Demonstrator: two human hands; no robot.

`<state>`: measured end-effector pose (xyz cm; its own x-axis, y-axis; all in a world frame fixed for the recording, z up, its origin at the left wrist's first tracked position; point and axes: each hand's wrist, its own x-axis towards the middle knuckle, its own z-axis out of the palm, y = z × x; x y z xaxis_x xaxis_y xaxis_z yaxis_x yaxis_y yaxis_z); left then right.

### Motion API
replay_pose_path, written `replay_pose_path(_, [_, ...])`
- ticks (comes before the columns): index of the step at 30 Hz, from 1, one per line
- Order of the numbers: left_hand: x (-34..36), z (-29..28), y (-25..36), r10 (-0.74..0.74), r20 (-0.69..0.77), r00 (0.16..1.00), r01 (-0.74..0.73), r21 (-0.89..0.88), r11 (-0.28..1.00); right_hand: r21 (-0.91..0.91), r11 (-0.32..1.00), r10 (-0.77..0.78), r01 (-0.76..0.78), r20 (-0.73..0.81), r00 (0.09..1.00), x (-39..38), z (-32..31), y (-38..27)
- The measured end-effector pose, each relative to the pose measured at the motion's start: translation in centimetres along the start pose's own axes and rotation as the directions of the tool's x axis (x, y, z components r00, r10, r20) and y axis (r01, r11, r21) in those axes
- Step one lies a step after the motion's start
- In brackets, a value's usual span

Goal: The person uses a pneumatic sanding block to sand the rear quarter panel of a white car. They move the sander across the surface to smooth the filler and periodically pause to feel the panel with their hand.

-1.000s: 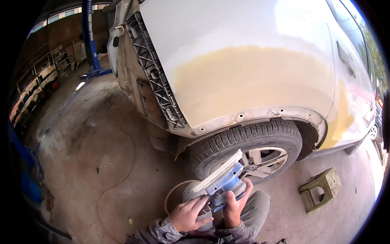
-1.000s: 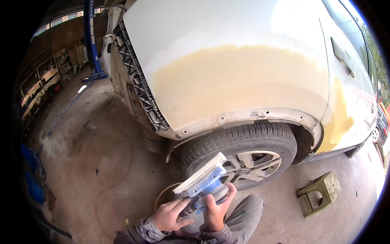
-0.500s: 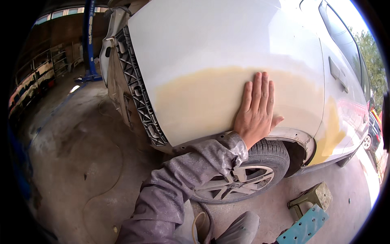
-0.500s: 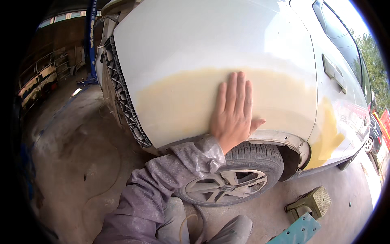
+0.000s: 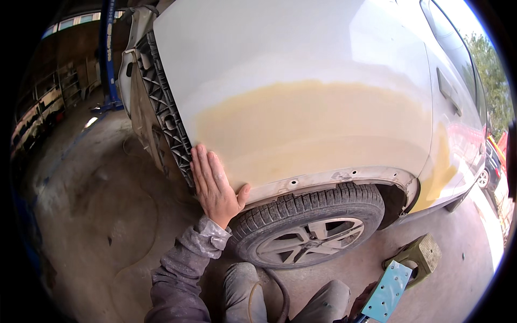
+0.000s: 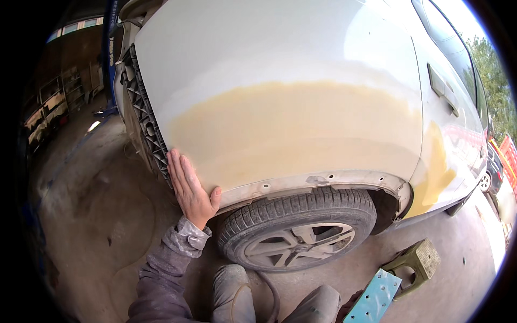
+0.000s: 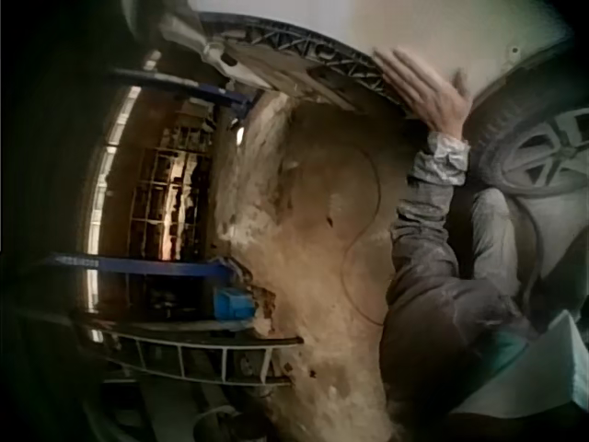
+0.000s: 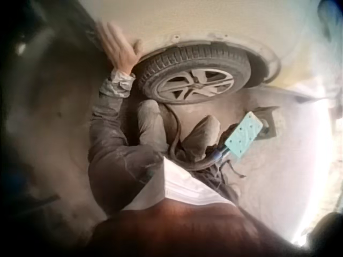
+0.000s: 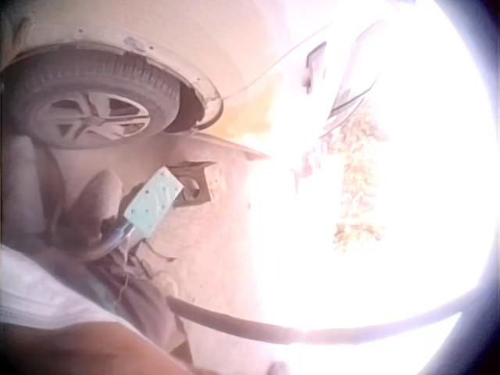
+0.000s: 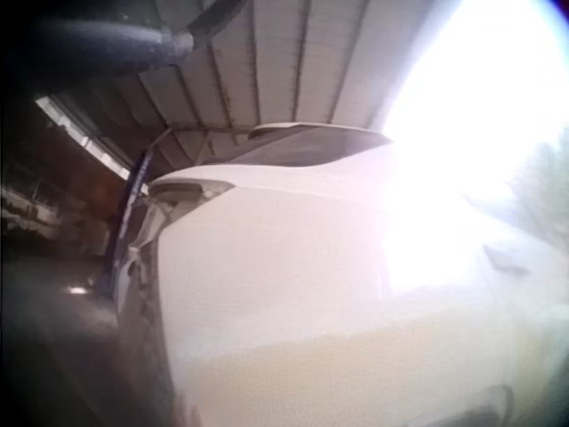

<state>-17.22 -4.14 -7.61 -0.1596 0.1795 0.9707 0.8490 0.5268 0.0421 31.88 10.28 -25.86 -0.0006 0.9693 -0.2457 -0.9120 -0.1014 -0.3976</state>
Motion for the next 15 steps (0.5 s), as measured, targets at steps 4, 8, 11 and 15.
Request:
replay_pose_path(4, [1.2, 2.1, 2.6, 0.039, 0.039, 0.999, -0.036, -0.060, 0.998, 0.094, 0.995, 0.046, -0.046, 0.003, 0.999, -0.4, -1.6, 0.8])
replay_pose_path(8, [2.9, 1.0, 5.2, -0.088, 0.007, 0.996, 0.088, 0.012, 0.996, 0.103, 0.965, 0.238, -0.243, 0.053, 0.970, 1.5, -2.4, 3.6])
replay_pose_path(11, [6.1, 2.4, 10.0, -0.004, -0.005, 1.000, 0.004, -0.020, 1.000, 0.097, 0.949, 0.295, -0.300, 0.061, 0.954, 2.1, -2.5, 3.9])
replay_pose_path(15, [10.9, 2.1, 12.9, 0.128, 0.036, 0.991, -0.125, -0.073, 0.989, 0.108, 0.938, 0.323, -0.330, 0.075, 0.943, 3.1, -2.1, 4.0])
